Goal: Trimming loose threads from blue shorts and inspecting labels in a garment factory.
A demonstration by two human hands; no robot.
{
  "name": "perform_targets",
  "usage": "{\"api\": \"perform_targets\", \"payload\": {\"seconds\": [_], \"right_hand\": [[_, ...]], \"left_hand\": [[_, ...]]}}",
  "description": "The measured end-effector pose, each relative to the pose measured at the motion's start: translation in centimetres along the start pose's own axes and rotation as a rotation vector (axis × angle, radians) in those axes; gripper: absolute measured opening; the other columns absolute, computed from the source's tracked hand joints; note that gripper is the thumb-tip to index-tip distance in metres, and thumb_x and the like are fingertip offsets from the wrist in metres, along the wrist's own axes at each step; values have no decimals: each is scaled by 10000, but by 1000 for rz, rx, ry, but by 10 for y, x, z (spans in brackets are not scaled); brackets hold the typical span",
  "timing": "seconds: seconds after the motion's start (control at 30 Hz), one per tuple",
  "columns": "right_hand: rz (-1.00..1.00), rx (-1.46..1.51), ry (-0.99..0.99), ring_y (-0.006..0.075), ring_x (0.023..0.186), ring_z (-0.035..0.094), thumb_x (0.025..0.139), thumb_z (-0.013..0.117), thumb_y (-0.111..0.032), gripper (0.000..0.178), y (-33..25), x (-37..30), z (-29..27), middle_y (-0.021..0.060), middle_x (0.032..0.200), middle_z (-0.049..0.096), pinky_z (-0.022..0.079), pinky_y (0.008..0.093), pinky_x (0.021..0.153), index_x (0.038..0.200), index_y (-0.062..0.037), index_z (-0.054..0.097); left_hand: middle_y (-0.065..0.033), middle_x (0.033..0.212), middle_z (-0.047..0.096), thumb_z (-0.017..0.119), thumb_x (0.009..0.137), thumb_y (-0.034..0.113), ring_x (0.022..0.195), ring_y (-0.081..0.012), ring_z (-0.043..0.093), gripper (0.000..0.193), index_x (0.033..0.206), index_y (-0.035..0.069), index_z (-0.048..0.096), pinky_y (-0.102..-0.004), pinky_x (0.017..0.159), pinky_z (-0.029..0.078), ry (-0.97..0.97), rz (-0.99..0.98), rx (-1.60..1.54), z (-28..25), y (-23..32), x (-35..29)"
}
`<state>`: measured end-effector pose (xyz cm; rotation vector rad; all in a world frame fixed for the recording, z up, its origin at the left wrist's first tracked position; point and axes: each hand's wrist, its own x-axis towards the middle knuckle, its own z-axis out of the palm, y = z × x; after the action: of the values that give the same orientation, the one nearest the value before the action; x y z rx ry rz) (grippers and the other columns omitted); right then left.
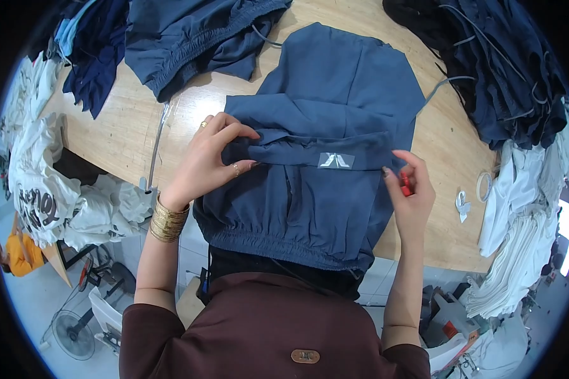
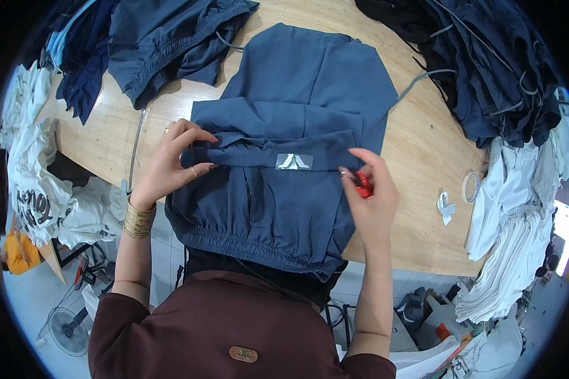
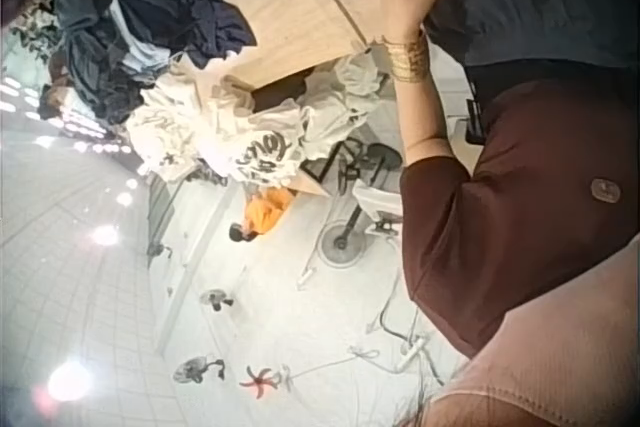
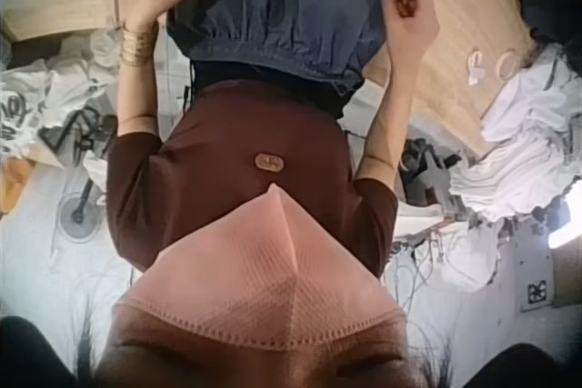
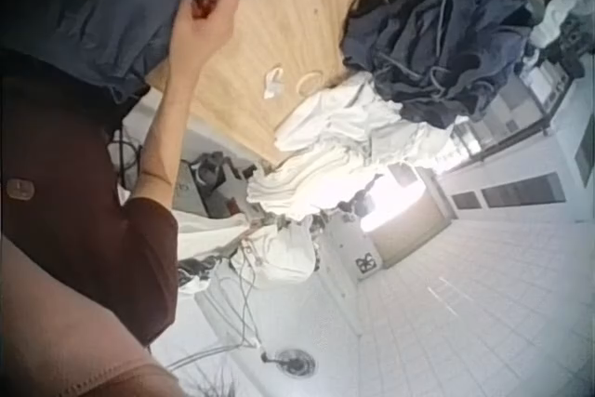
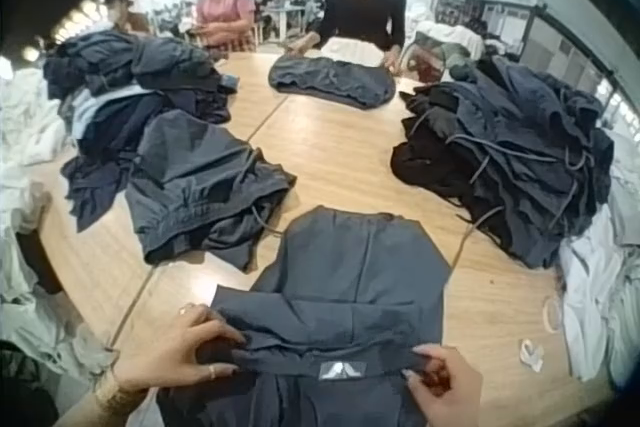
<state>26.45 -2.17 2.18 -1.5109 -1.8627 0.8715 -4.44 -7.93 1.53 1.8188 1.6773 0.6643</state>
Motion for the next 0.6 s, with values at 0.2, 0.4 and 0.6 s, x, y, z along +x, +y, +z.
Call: {"api": "perform_targets", "payload": {"seconds": [0.2,0.4,0.6], "right_hand": [[-125,-92,-57,134,536,446,683,699,13,493,-6,17,16,45,611,426,391,257,518,1138,-121,566],[-135,-148,145,191,708,586,815,615,-179,215,19,77,5,75,747,603,462,269,699,1000,-73,639],[167,-41,-19,110,620,479,741,685,-296,347,106,156,-11,52,652,557,408,283,594,908,3,633]], "left_hand": [[-80,995,542,680,717,116,994,-256,483,299,999,58,598,-352,868,388,177,113,-7,3,10,16],[-95,1094,546,633,780,121,1039,-273,488,274,1041,57,583,-351,896,384,216,188,-57,24,10,36],[-69,1018,582,613,801,117,958,-229,543,252,1045,62,592,-309,824,426,262,145,-154,32,17,54]]}}
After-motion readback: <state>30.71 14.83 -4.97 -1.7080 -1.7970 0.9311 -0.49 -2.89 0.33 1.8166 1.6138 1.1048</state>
